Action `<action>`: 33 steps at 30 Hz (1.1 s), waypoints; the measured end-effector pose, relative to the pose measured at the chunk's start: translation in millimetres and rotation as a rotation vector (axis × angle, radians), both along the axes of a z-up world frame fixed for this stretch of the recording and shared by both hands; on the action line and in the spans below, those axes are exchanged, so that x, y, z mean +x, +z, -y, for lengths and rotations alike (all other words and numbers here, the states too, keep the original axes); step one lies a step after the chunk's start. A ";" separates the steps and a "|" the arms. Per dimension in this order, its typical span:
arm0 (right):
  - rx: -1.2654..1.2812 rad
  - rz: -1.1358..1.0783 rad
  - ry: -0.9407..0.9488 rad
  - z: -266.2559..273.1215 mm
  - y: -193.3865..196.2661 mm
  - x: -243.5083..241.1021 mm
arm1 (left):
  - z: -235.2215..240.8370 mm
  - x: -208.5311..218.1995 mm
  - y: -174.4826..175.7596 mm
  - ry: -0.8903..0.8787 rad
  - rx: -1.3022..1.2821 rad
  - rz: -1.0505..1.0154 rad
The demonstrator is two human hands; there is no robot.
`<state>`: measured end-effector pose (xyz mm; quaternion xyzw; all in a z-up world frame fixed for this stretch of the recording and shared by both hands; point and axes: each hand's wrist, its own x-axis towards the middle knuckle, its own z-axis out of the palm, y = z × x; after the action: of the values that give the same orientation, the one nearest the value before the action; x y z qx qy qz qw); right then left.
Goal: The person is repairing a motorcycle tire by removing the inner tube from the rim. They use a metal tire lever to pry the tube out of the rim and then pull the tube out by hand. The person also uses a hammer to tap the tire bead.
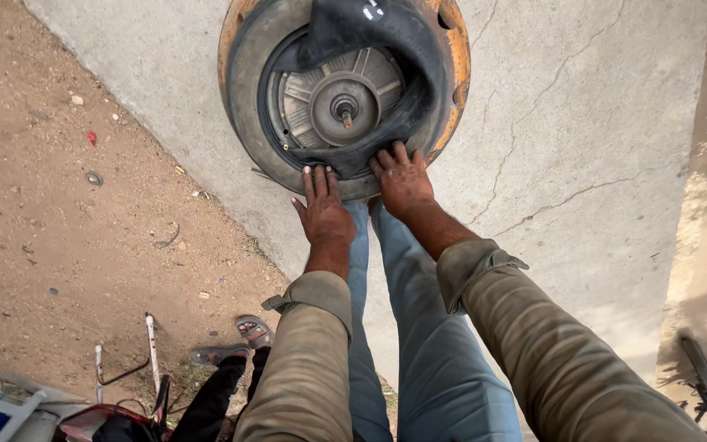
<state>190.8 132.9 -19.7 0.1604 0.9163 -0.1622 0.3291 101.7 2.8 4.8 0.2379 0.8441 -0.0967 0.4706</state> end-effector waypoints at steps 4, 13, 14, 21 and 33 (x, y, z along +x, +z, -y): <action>0.048 0.070 0.072 -2.0 4.6 -18.2 | 2.0 -0.5 4.9 -0.060 0.108 -0.096; 0.016 0.185 0.114 2.6 4.0 -28.3 | 10.0 48.3 -47.1 -0.064 0.566 -0.358; 0.008 0.187 0.107 3.2 2.0 -27.5 | 7.0 48.0 -51.9 -0.078 0.552 -0.397; -0.055 -0.028 -0.054 -9.4 9.4 -22.3 | -4.6 44.5 -89.6 -0.100 0.465 -0.192; 0.054 -0.202 0.020 -47.9 7.9 -36.8 | 5.6 45.7 -91.9 -0.289 0.519 -0.370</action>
<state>154.0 180.7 -11.8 0.1426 0.9505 -0.1494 0.2322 147.4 -2.8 -87.1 0.4451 0.8692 0.0140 0.2148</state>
